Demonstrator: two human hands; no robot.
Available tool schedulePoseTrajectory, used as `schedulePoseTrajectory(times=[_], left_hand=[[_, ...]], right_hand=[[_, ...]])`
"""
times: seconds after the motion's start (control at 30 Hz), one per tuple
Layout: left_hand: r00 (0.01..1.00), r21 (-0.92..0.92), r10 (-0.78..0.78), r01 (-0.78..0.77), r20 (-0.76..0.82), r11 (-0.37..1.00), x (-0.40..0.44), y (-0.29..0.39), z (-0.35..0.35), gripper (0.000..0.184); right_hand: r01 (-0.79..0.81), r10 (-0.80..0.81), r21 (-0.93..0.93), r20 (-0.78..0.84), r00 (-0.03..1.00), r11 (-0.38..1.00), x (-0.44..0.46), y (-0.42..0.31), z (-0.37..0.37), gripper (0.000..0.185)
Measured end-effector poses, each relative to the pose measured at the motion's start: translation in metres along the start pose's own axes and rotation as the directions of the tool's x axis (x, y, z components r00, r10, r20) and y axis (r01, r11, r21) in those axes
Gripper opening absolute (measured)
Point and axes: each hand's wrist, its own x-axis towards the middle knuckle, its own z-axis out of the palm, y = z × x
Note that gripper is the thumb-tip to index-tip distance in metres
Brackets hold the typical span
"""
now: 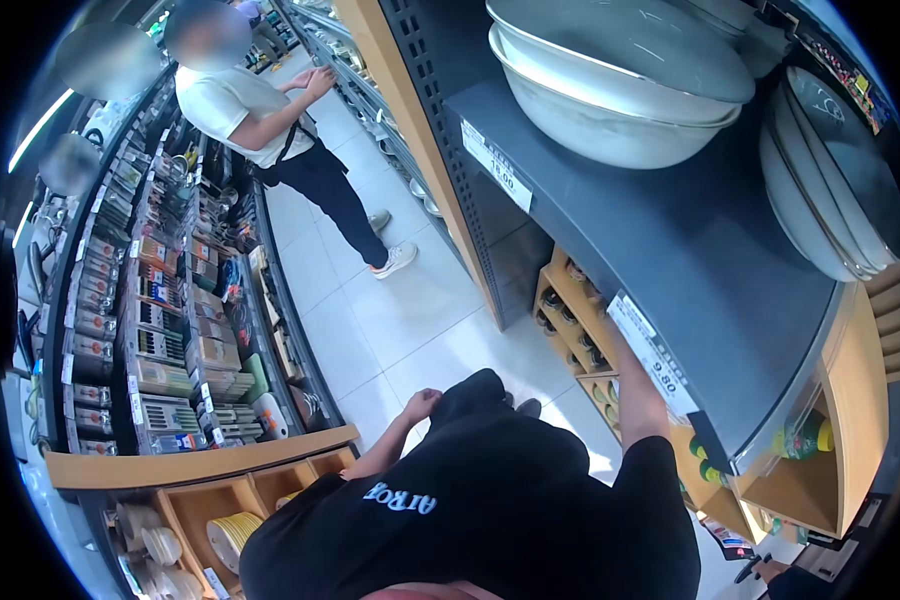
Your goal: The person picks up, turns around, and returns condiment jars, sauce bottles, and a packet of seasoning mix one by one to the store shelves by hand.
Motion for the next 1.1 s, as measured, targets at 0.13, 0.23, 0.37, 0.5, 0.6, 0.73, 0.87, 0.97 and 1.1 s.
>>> schedulePoseTrajectory(times=[0.13, 0.23, 0.37, 0.5, 0.6, 0.73, 0.87, 0.97, 1.1], left_hand=[[0.993, -0.063, 0.111, -0.113, -0.026, 0.992, 0.014, 0.045, -0.005, 0.032], [0.950, -0.084, 0.310, -0.311, -0.032, 0.947, 0.031, 0.088, -0.010, 0.033], [0.863, -0.037, 0.484, -0.484, 0.147, 0.874, 0.042, 0.174, -0.012, 0.045], [0.578, 0.104, 0.769, -0.813, 0.274, 0.573, 0.033, 0.254, 0.009, 0.067], [0.407, -0.103, 0.809, -0.866, 0.424, 0.490, 0.005, 0.306, 0.010, 0.077], [0.333, -0.513, 0.680, -0.466, 0.653, 0.721, -0.018, 0.317, -0.005, 0.078], [0.227, -0.618, 0.671, -0.266, 0.706, 0.740, -0.033, 0.320, -0.027, 0.076], [0.151, -0.621, 0.654, -0.216, 0.741, 0.753, -0.038, 0.328, -0.038, 0.073], [0.125, -0.605, 0.644, -0.249, 0.755, 0.757, -0.051, 0.347, -0.044, 0.066]], right_hand=[[0.224, -0.189, 0.110, -0.262, 0.946, 0.968, 0.016, 0.021, 0.049, 0.062], [0.278, -0.215, 0.237, -0.259, 0.941, 0.931, -0.006, 0.012, 0.036, 0.060], [0.260, -0.211, 0.352, -0.170, 0.962, 0.899, -0.055, -0.013, -0.008, 0.069], [0.310, -0.299, 0.494, -0.103, 0.949, 0.812, -0.125, -0.032, -0.080, 0.062], [0.395, -0.339, 0.530, -0.206, 0.918, 0.750, -0.168, -0.045, -0.116, 0.056], [0.406, -0.214, 0.624, -0.361, 0.908, 0.668, -0.209, -0.060, -0.151, 0.053], [0.407, -0.048, 0.721, -0.462, 0.886, 0.560, -0.233, -0.072, -0.153, 0.051], [0.395, 0.078, 0.731, -0.518, 0.852, 0.556, -0.249, -0.085, -0.151, 0.049], [0.376, 0.305, 0.916, -0.402, 0.863, 0.142, -0.260, -0.101, -0.134, 0.050]])
